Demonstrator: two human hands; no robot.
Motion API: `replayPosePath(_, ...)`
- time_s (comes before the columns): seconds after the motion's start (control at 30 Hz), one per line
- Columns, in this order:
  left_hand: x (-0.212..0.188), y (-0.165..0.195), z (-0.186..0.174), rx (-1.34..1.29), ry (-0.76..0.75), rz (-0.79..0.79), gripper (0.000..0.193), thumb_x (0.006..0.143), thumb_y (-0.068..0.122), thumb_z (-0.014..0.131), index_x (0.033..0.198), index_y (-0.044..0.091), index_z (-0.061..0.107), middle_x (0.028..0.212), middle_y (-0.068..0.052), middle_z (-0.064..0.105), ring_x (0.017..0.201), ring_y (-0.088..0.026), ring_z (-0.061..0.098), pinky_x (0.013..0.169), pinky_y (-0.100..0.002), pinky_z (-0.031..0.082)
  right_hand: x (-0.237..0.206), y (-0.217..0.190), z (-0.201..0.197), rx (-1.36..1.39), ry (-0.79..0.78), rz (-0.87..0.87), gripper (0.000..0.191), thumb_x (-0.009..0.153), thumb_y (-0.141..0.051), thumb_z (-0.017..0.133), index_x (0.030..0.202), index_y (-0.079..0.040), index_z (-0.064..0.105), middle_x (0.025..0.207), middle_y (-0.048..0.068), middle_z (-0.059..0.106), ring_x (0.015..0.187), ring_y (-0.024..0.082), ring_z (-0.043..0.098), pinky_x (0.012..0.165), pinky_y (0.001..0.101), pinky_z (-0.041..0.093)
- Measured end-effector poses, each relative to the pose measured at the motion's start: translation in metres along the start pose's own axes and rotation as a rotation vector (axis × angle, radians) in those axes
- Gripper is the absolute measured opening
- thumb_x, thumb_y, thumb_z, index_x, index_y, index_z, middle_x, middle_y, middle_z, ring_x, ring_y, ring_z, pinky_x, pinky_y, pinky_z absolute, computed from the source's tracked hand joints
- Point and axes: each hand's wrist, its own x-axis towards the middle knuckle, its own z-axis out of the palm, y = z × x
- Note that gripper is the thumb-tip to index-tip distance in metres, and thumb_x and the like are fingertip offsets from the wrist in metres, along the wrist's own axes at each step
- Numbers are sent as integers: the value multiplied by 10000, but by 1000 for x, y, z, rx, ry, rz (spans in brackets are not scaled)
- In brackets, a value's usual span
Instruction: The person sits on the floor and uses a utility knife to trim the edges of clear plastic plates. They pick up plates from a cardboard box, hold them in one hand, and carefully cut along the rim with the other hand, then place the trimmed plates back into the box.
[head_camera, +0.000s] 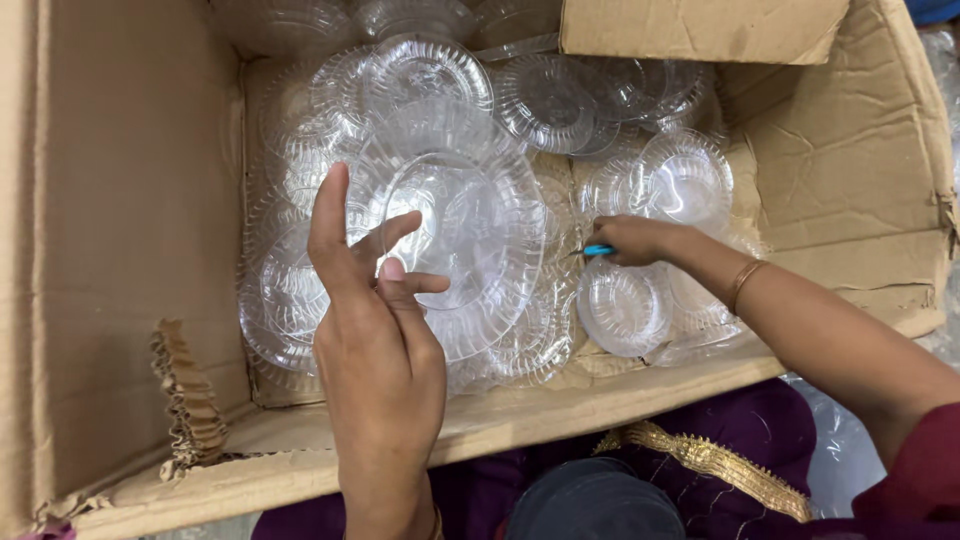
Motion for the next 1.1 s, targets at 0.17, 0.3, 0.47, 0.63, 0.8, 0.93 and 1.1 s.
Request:
replayPosePath(0.17, -1, 1, 3, 101, -24, 67, 567, 1085, -11, 362, 1594, 206, 239, 1158, -134, 768, 915, -228, 785, 607, -357, 600, -11, -7, -22, -4, -142, 181, 287, 817, -276, 803, 1074, -159, 751, 1063, 86, 726, 1004, 294, 701, 891, 427, 547)
replayPosePath(0.3, -4, -3, 6, 64, -34, 195, 687, 1010, -99, 328, 1625, 195, 237, 1511, -245, 544, 1070, -287, 755, 726, -350, 684, -53, 0, -98, 111, 296, 223, 317, 823, -288, 808, 1098, -136, 763, 1086, 84, 791, 952, 251, 766, 853, 409, 603)
replayPosePath(0.47, 1, -4, 14, 207, -14, 105, 589, 1056, 40, 416, 1613, 178, 283, 1415, -222, 618, 1068, -284, 766, 762, -427, 651, -124, -43, -145, 698, 1012, 40, 146, 1082, -171, 797, 1081, -74, 689, 957, 75, 698, 772, 99, 632, 684, 235, 547)
replayPosePath(0.63, -1, 2, 19, 132, -96, 128, 640, 1071, 292, 509, 1617, 105, 233, 1459, -279, 552, 1168, -404, 687, 860, -535, 596, -96, -147, -159, 1006, 888, 40, 126, 984, -207, 730, 957, -98, 673, 896, 73, 733, 574, 67, 499, 491, 201, 399)
replayPosePath(0.8, -2, 0, 16, 164, -166, 7, 647, 1038, 316, 435, 1629, 182, 208, 1579, -196, 497, 1225, -401, 664, 933, -599, 567, -64, -156, -130, 790, 678, -102, 224, 982, -320, 705, 981, -97, 730, 860, 71, 737, 592, 58, 559, 494, 202, 432)
replayPosePath(0.93, -2, -3, 10, -17, -22, 83, 636, 1126, 317, 426, 1650, 195, 86, 1729, -144, 308, 1149, -385, 656, 975, -531, 619, -38, -61, -107, 435, 510, 179, 275, 999, -261, 690, 941, 6, 716, 737, 209, 607, 577, 217, 534, 564, 339, 436)
replayPosePath(1.1, -10, -7, 7, -365, -19, 253, 660, 1131, 279, 446, 1640, 163, 43, 1759, -214, 104, 1361, -366, 650, 940, -393, 690, -16, -4, -34, 417, -124, 395, 412, 712, -159, 821, 1097, -123, 678, 959, 78, 761, 795, 261, 757, 716, 437, 634)
